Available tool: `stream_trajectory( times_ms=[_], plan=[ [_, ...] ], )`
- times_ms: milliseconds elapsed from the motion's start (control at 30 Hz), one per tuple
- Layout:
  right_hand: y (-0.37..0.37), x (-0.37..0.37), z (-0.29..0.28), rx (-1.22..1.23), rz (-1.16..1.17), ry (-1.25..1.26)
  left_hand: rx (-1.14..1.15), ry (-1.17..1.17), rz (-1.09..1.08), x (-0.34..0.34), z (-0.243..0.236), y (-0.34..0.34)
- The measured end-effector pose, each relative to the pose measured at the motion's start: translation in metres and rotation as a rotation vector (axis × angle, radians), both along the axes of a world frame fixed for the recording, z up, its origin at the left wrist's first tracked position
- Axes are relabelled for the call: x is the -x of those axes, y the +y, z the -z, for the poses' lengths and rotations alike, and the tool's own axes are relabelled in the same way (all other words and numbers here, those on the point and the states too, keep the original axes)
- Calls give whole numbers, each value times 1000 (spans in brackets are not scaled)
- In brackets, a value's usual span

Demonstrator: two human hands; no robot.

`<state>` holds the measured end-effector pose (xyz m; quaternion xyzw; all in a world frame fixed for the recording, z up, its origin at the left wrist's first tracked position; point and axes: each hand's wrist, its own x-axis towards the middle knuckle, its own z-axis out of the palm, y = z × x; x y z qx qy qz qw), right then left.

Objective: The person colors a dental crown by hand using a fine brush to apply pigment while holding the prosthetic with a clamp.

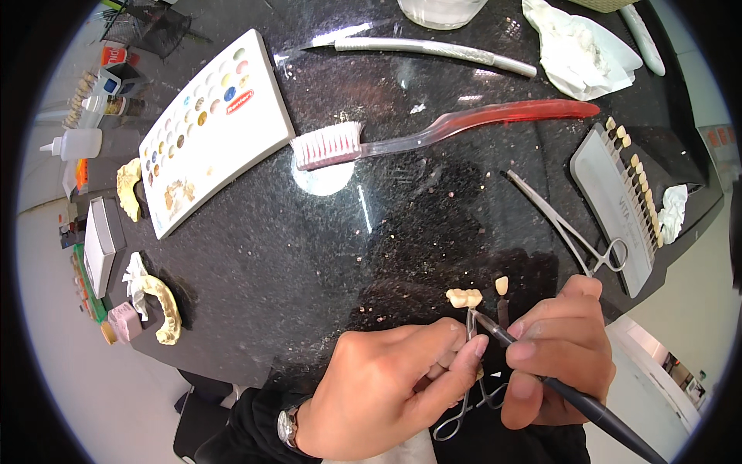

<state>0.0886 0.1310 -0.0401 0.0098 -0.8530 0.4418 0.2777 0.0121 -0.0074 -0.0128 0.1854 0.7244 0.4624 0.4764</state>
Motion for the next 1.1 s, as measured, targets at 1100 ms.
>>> stream_trajectory(
  times_ms=[1100],
  plan=[
    [0,0,0,-37,-5,13,11,-124,-70,3,-10,8]
  ],
)
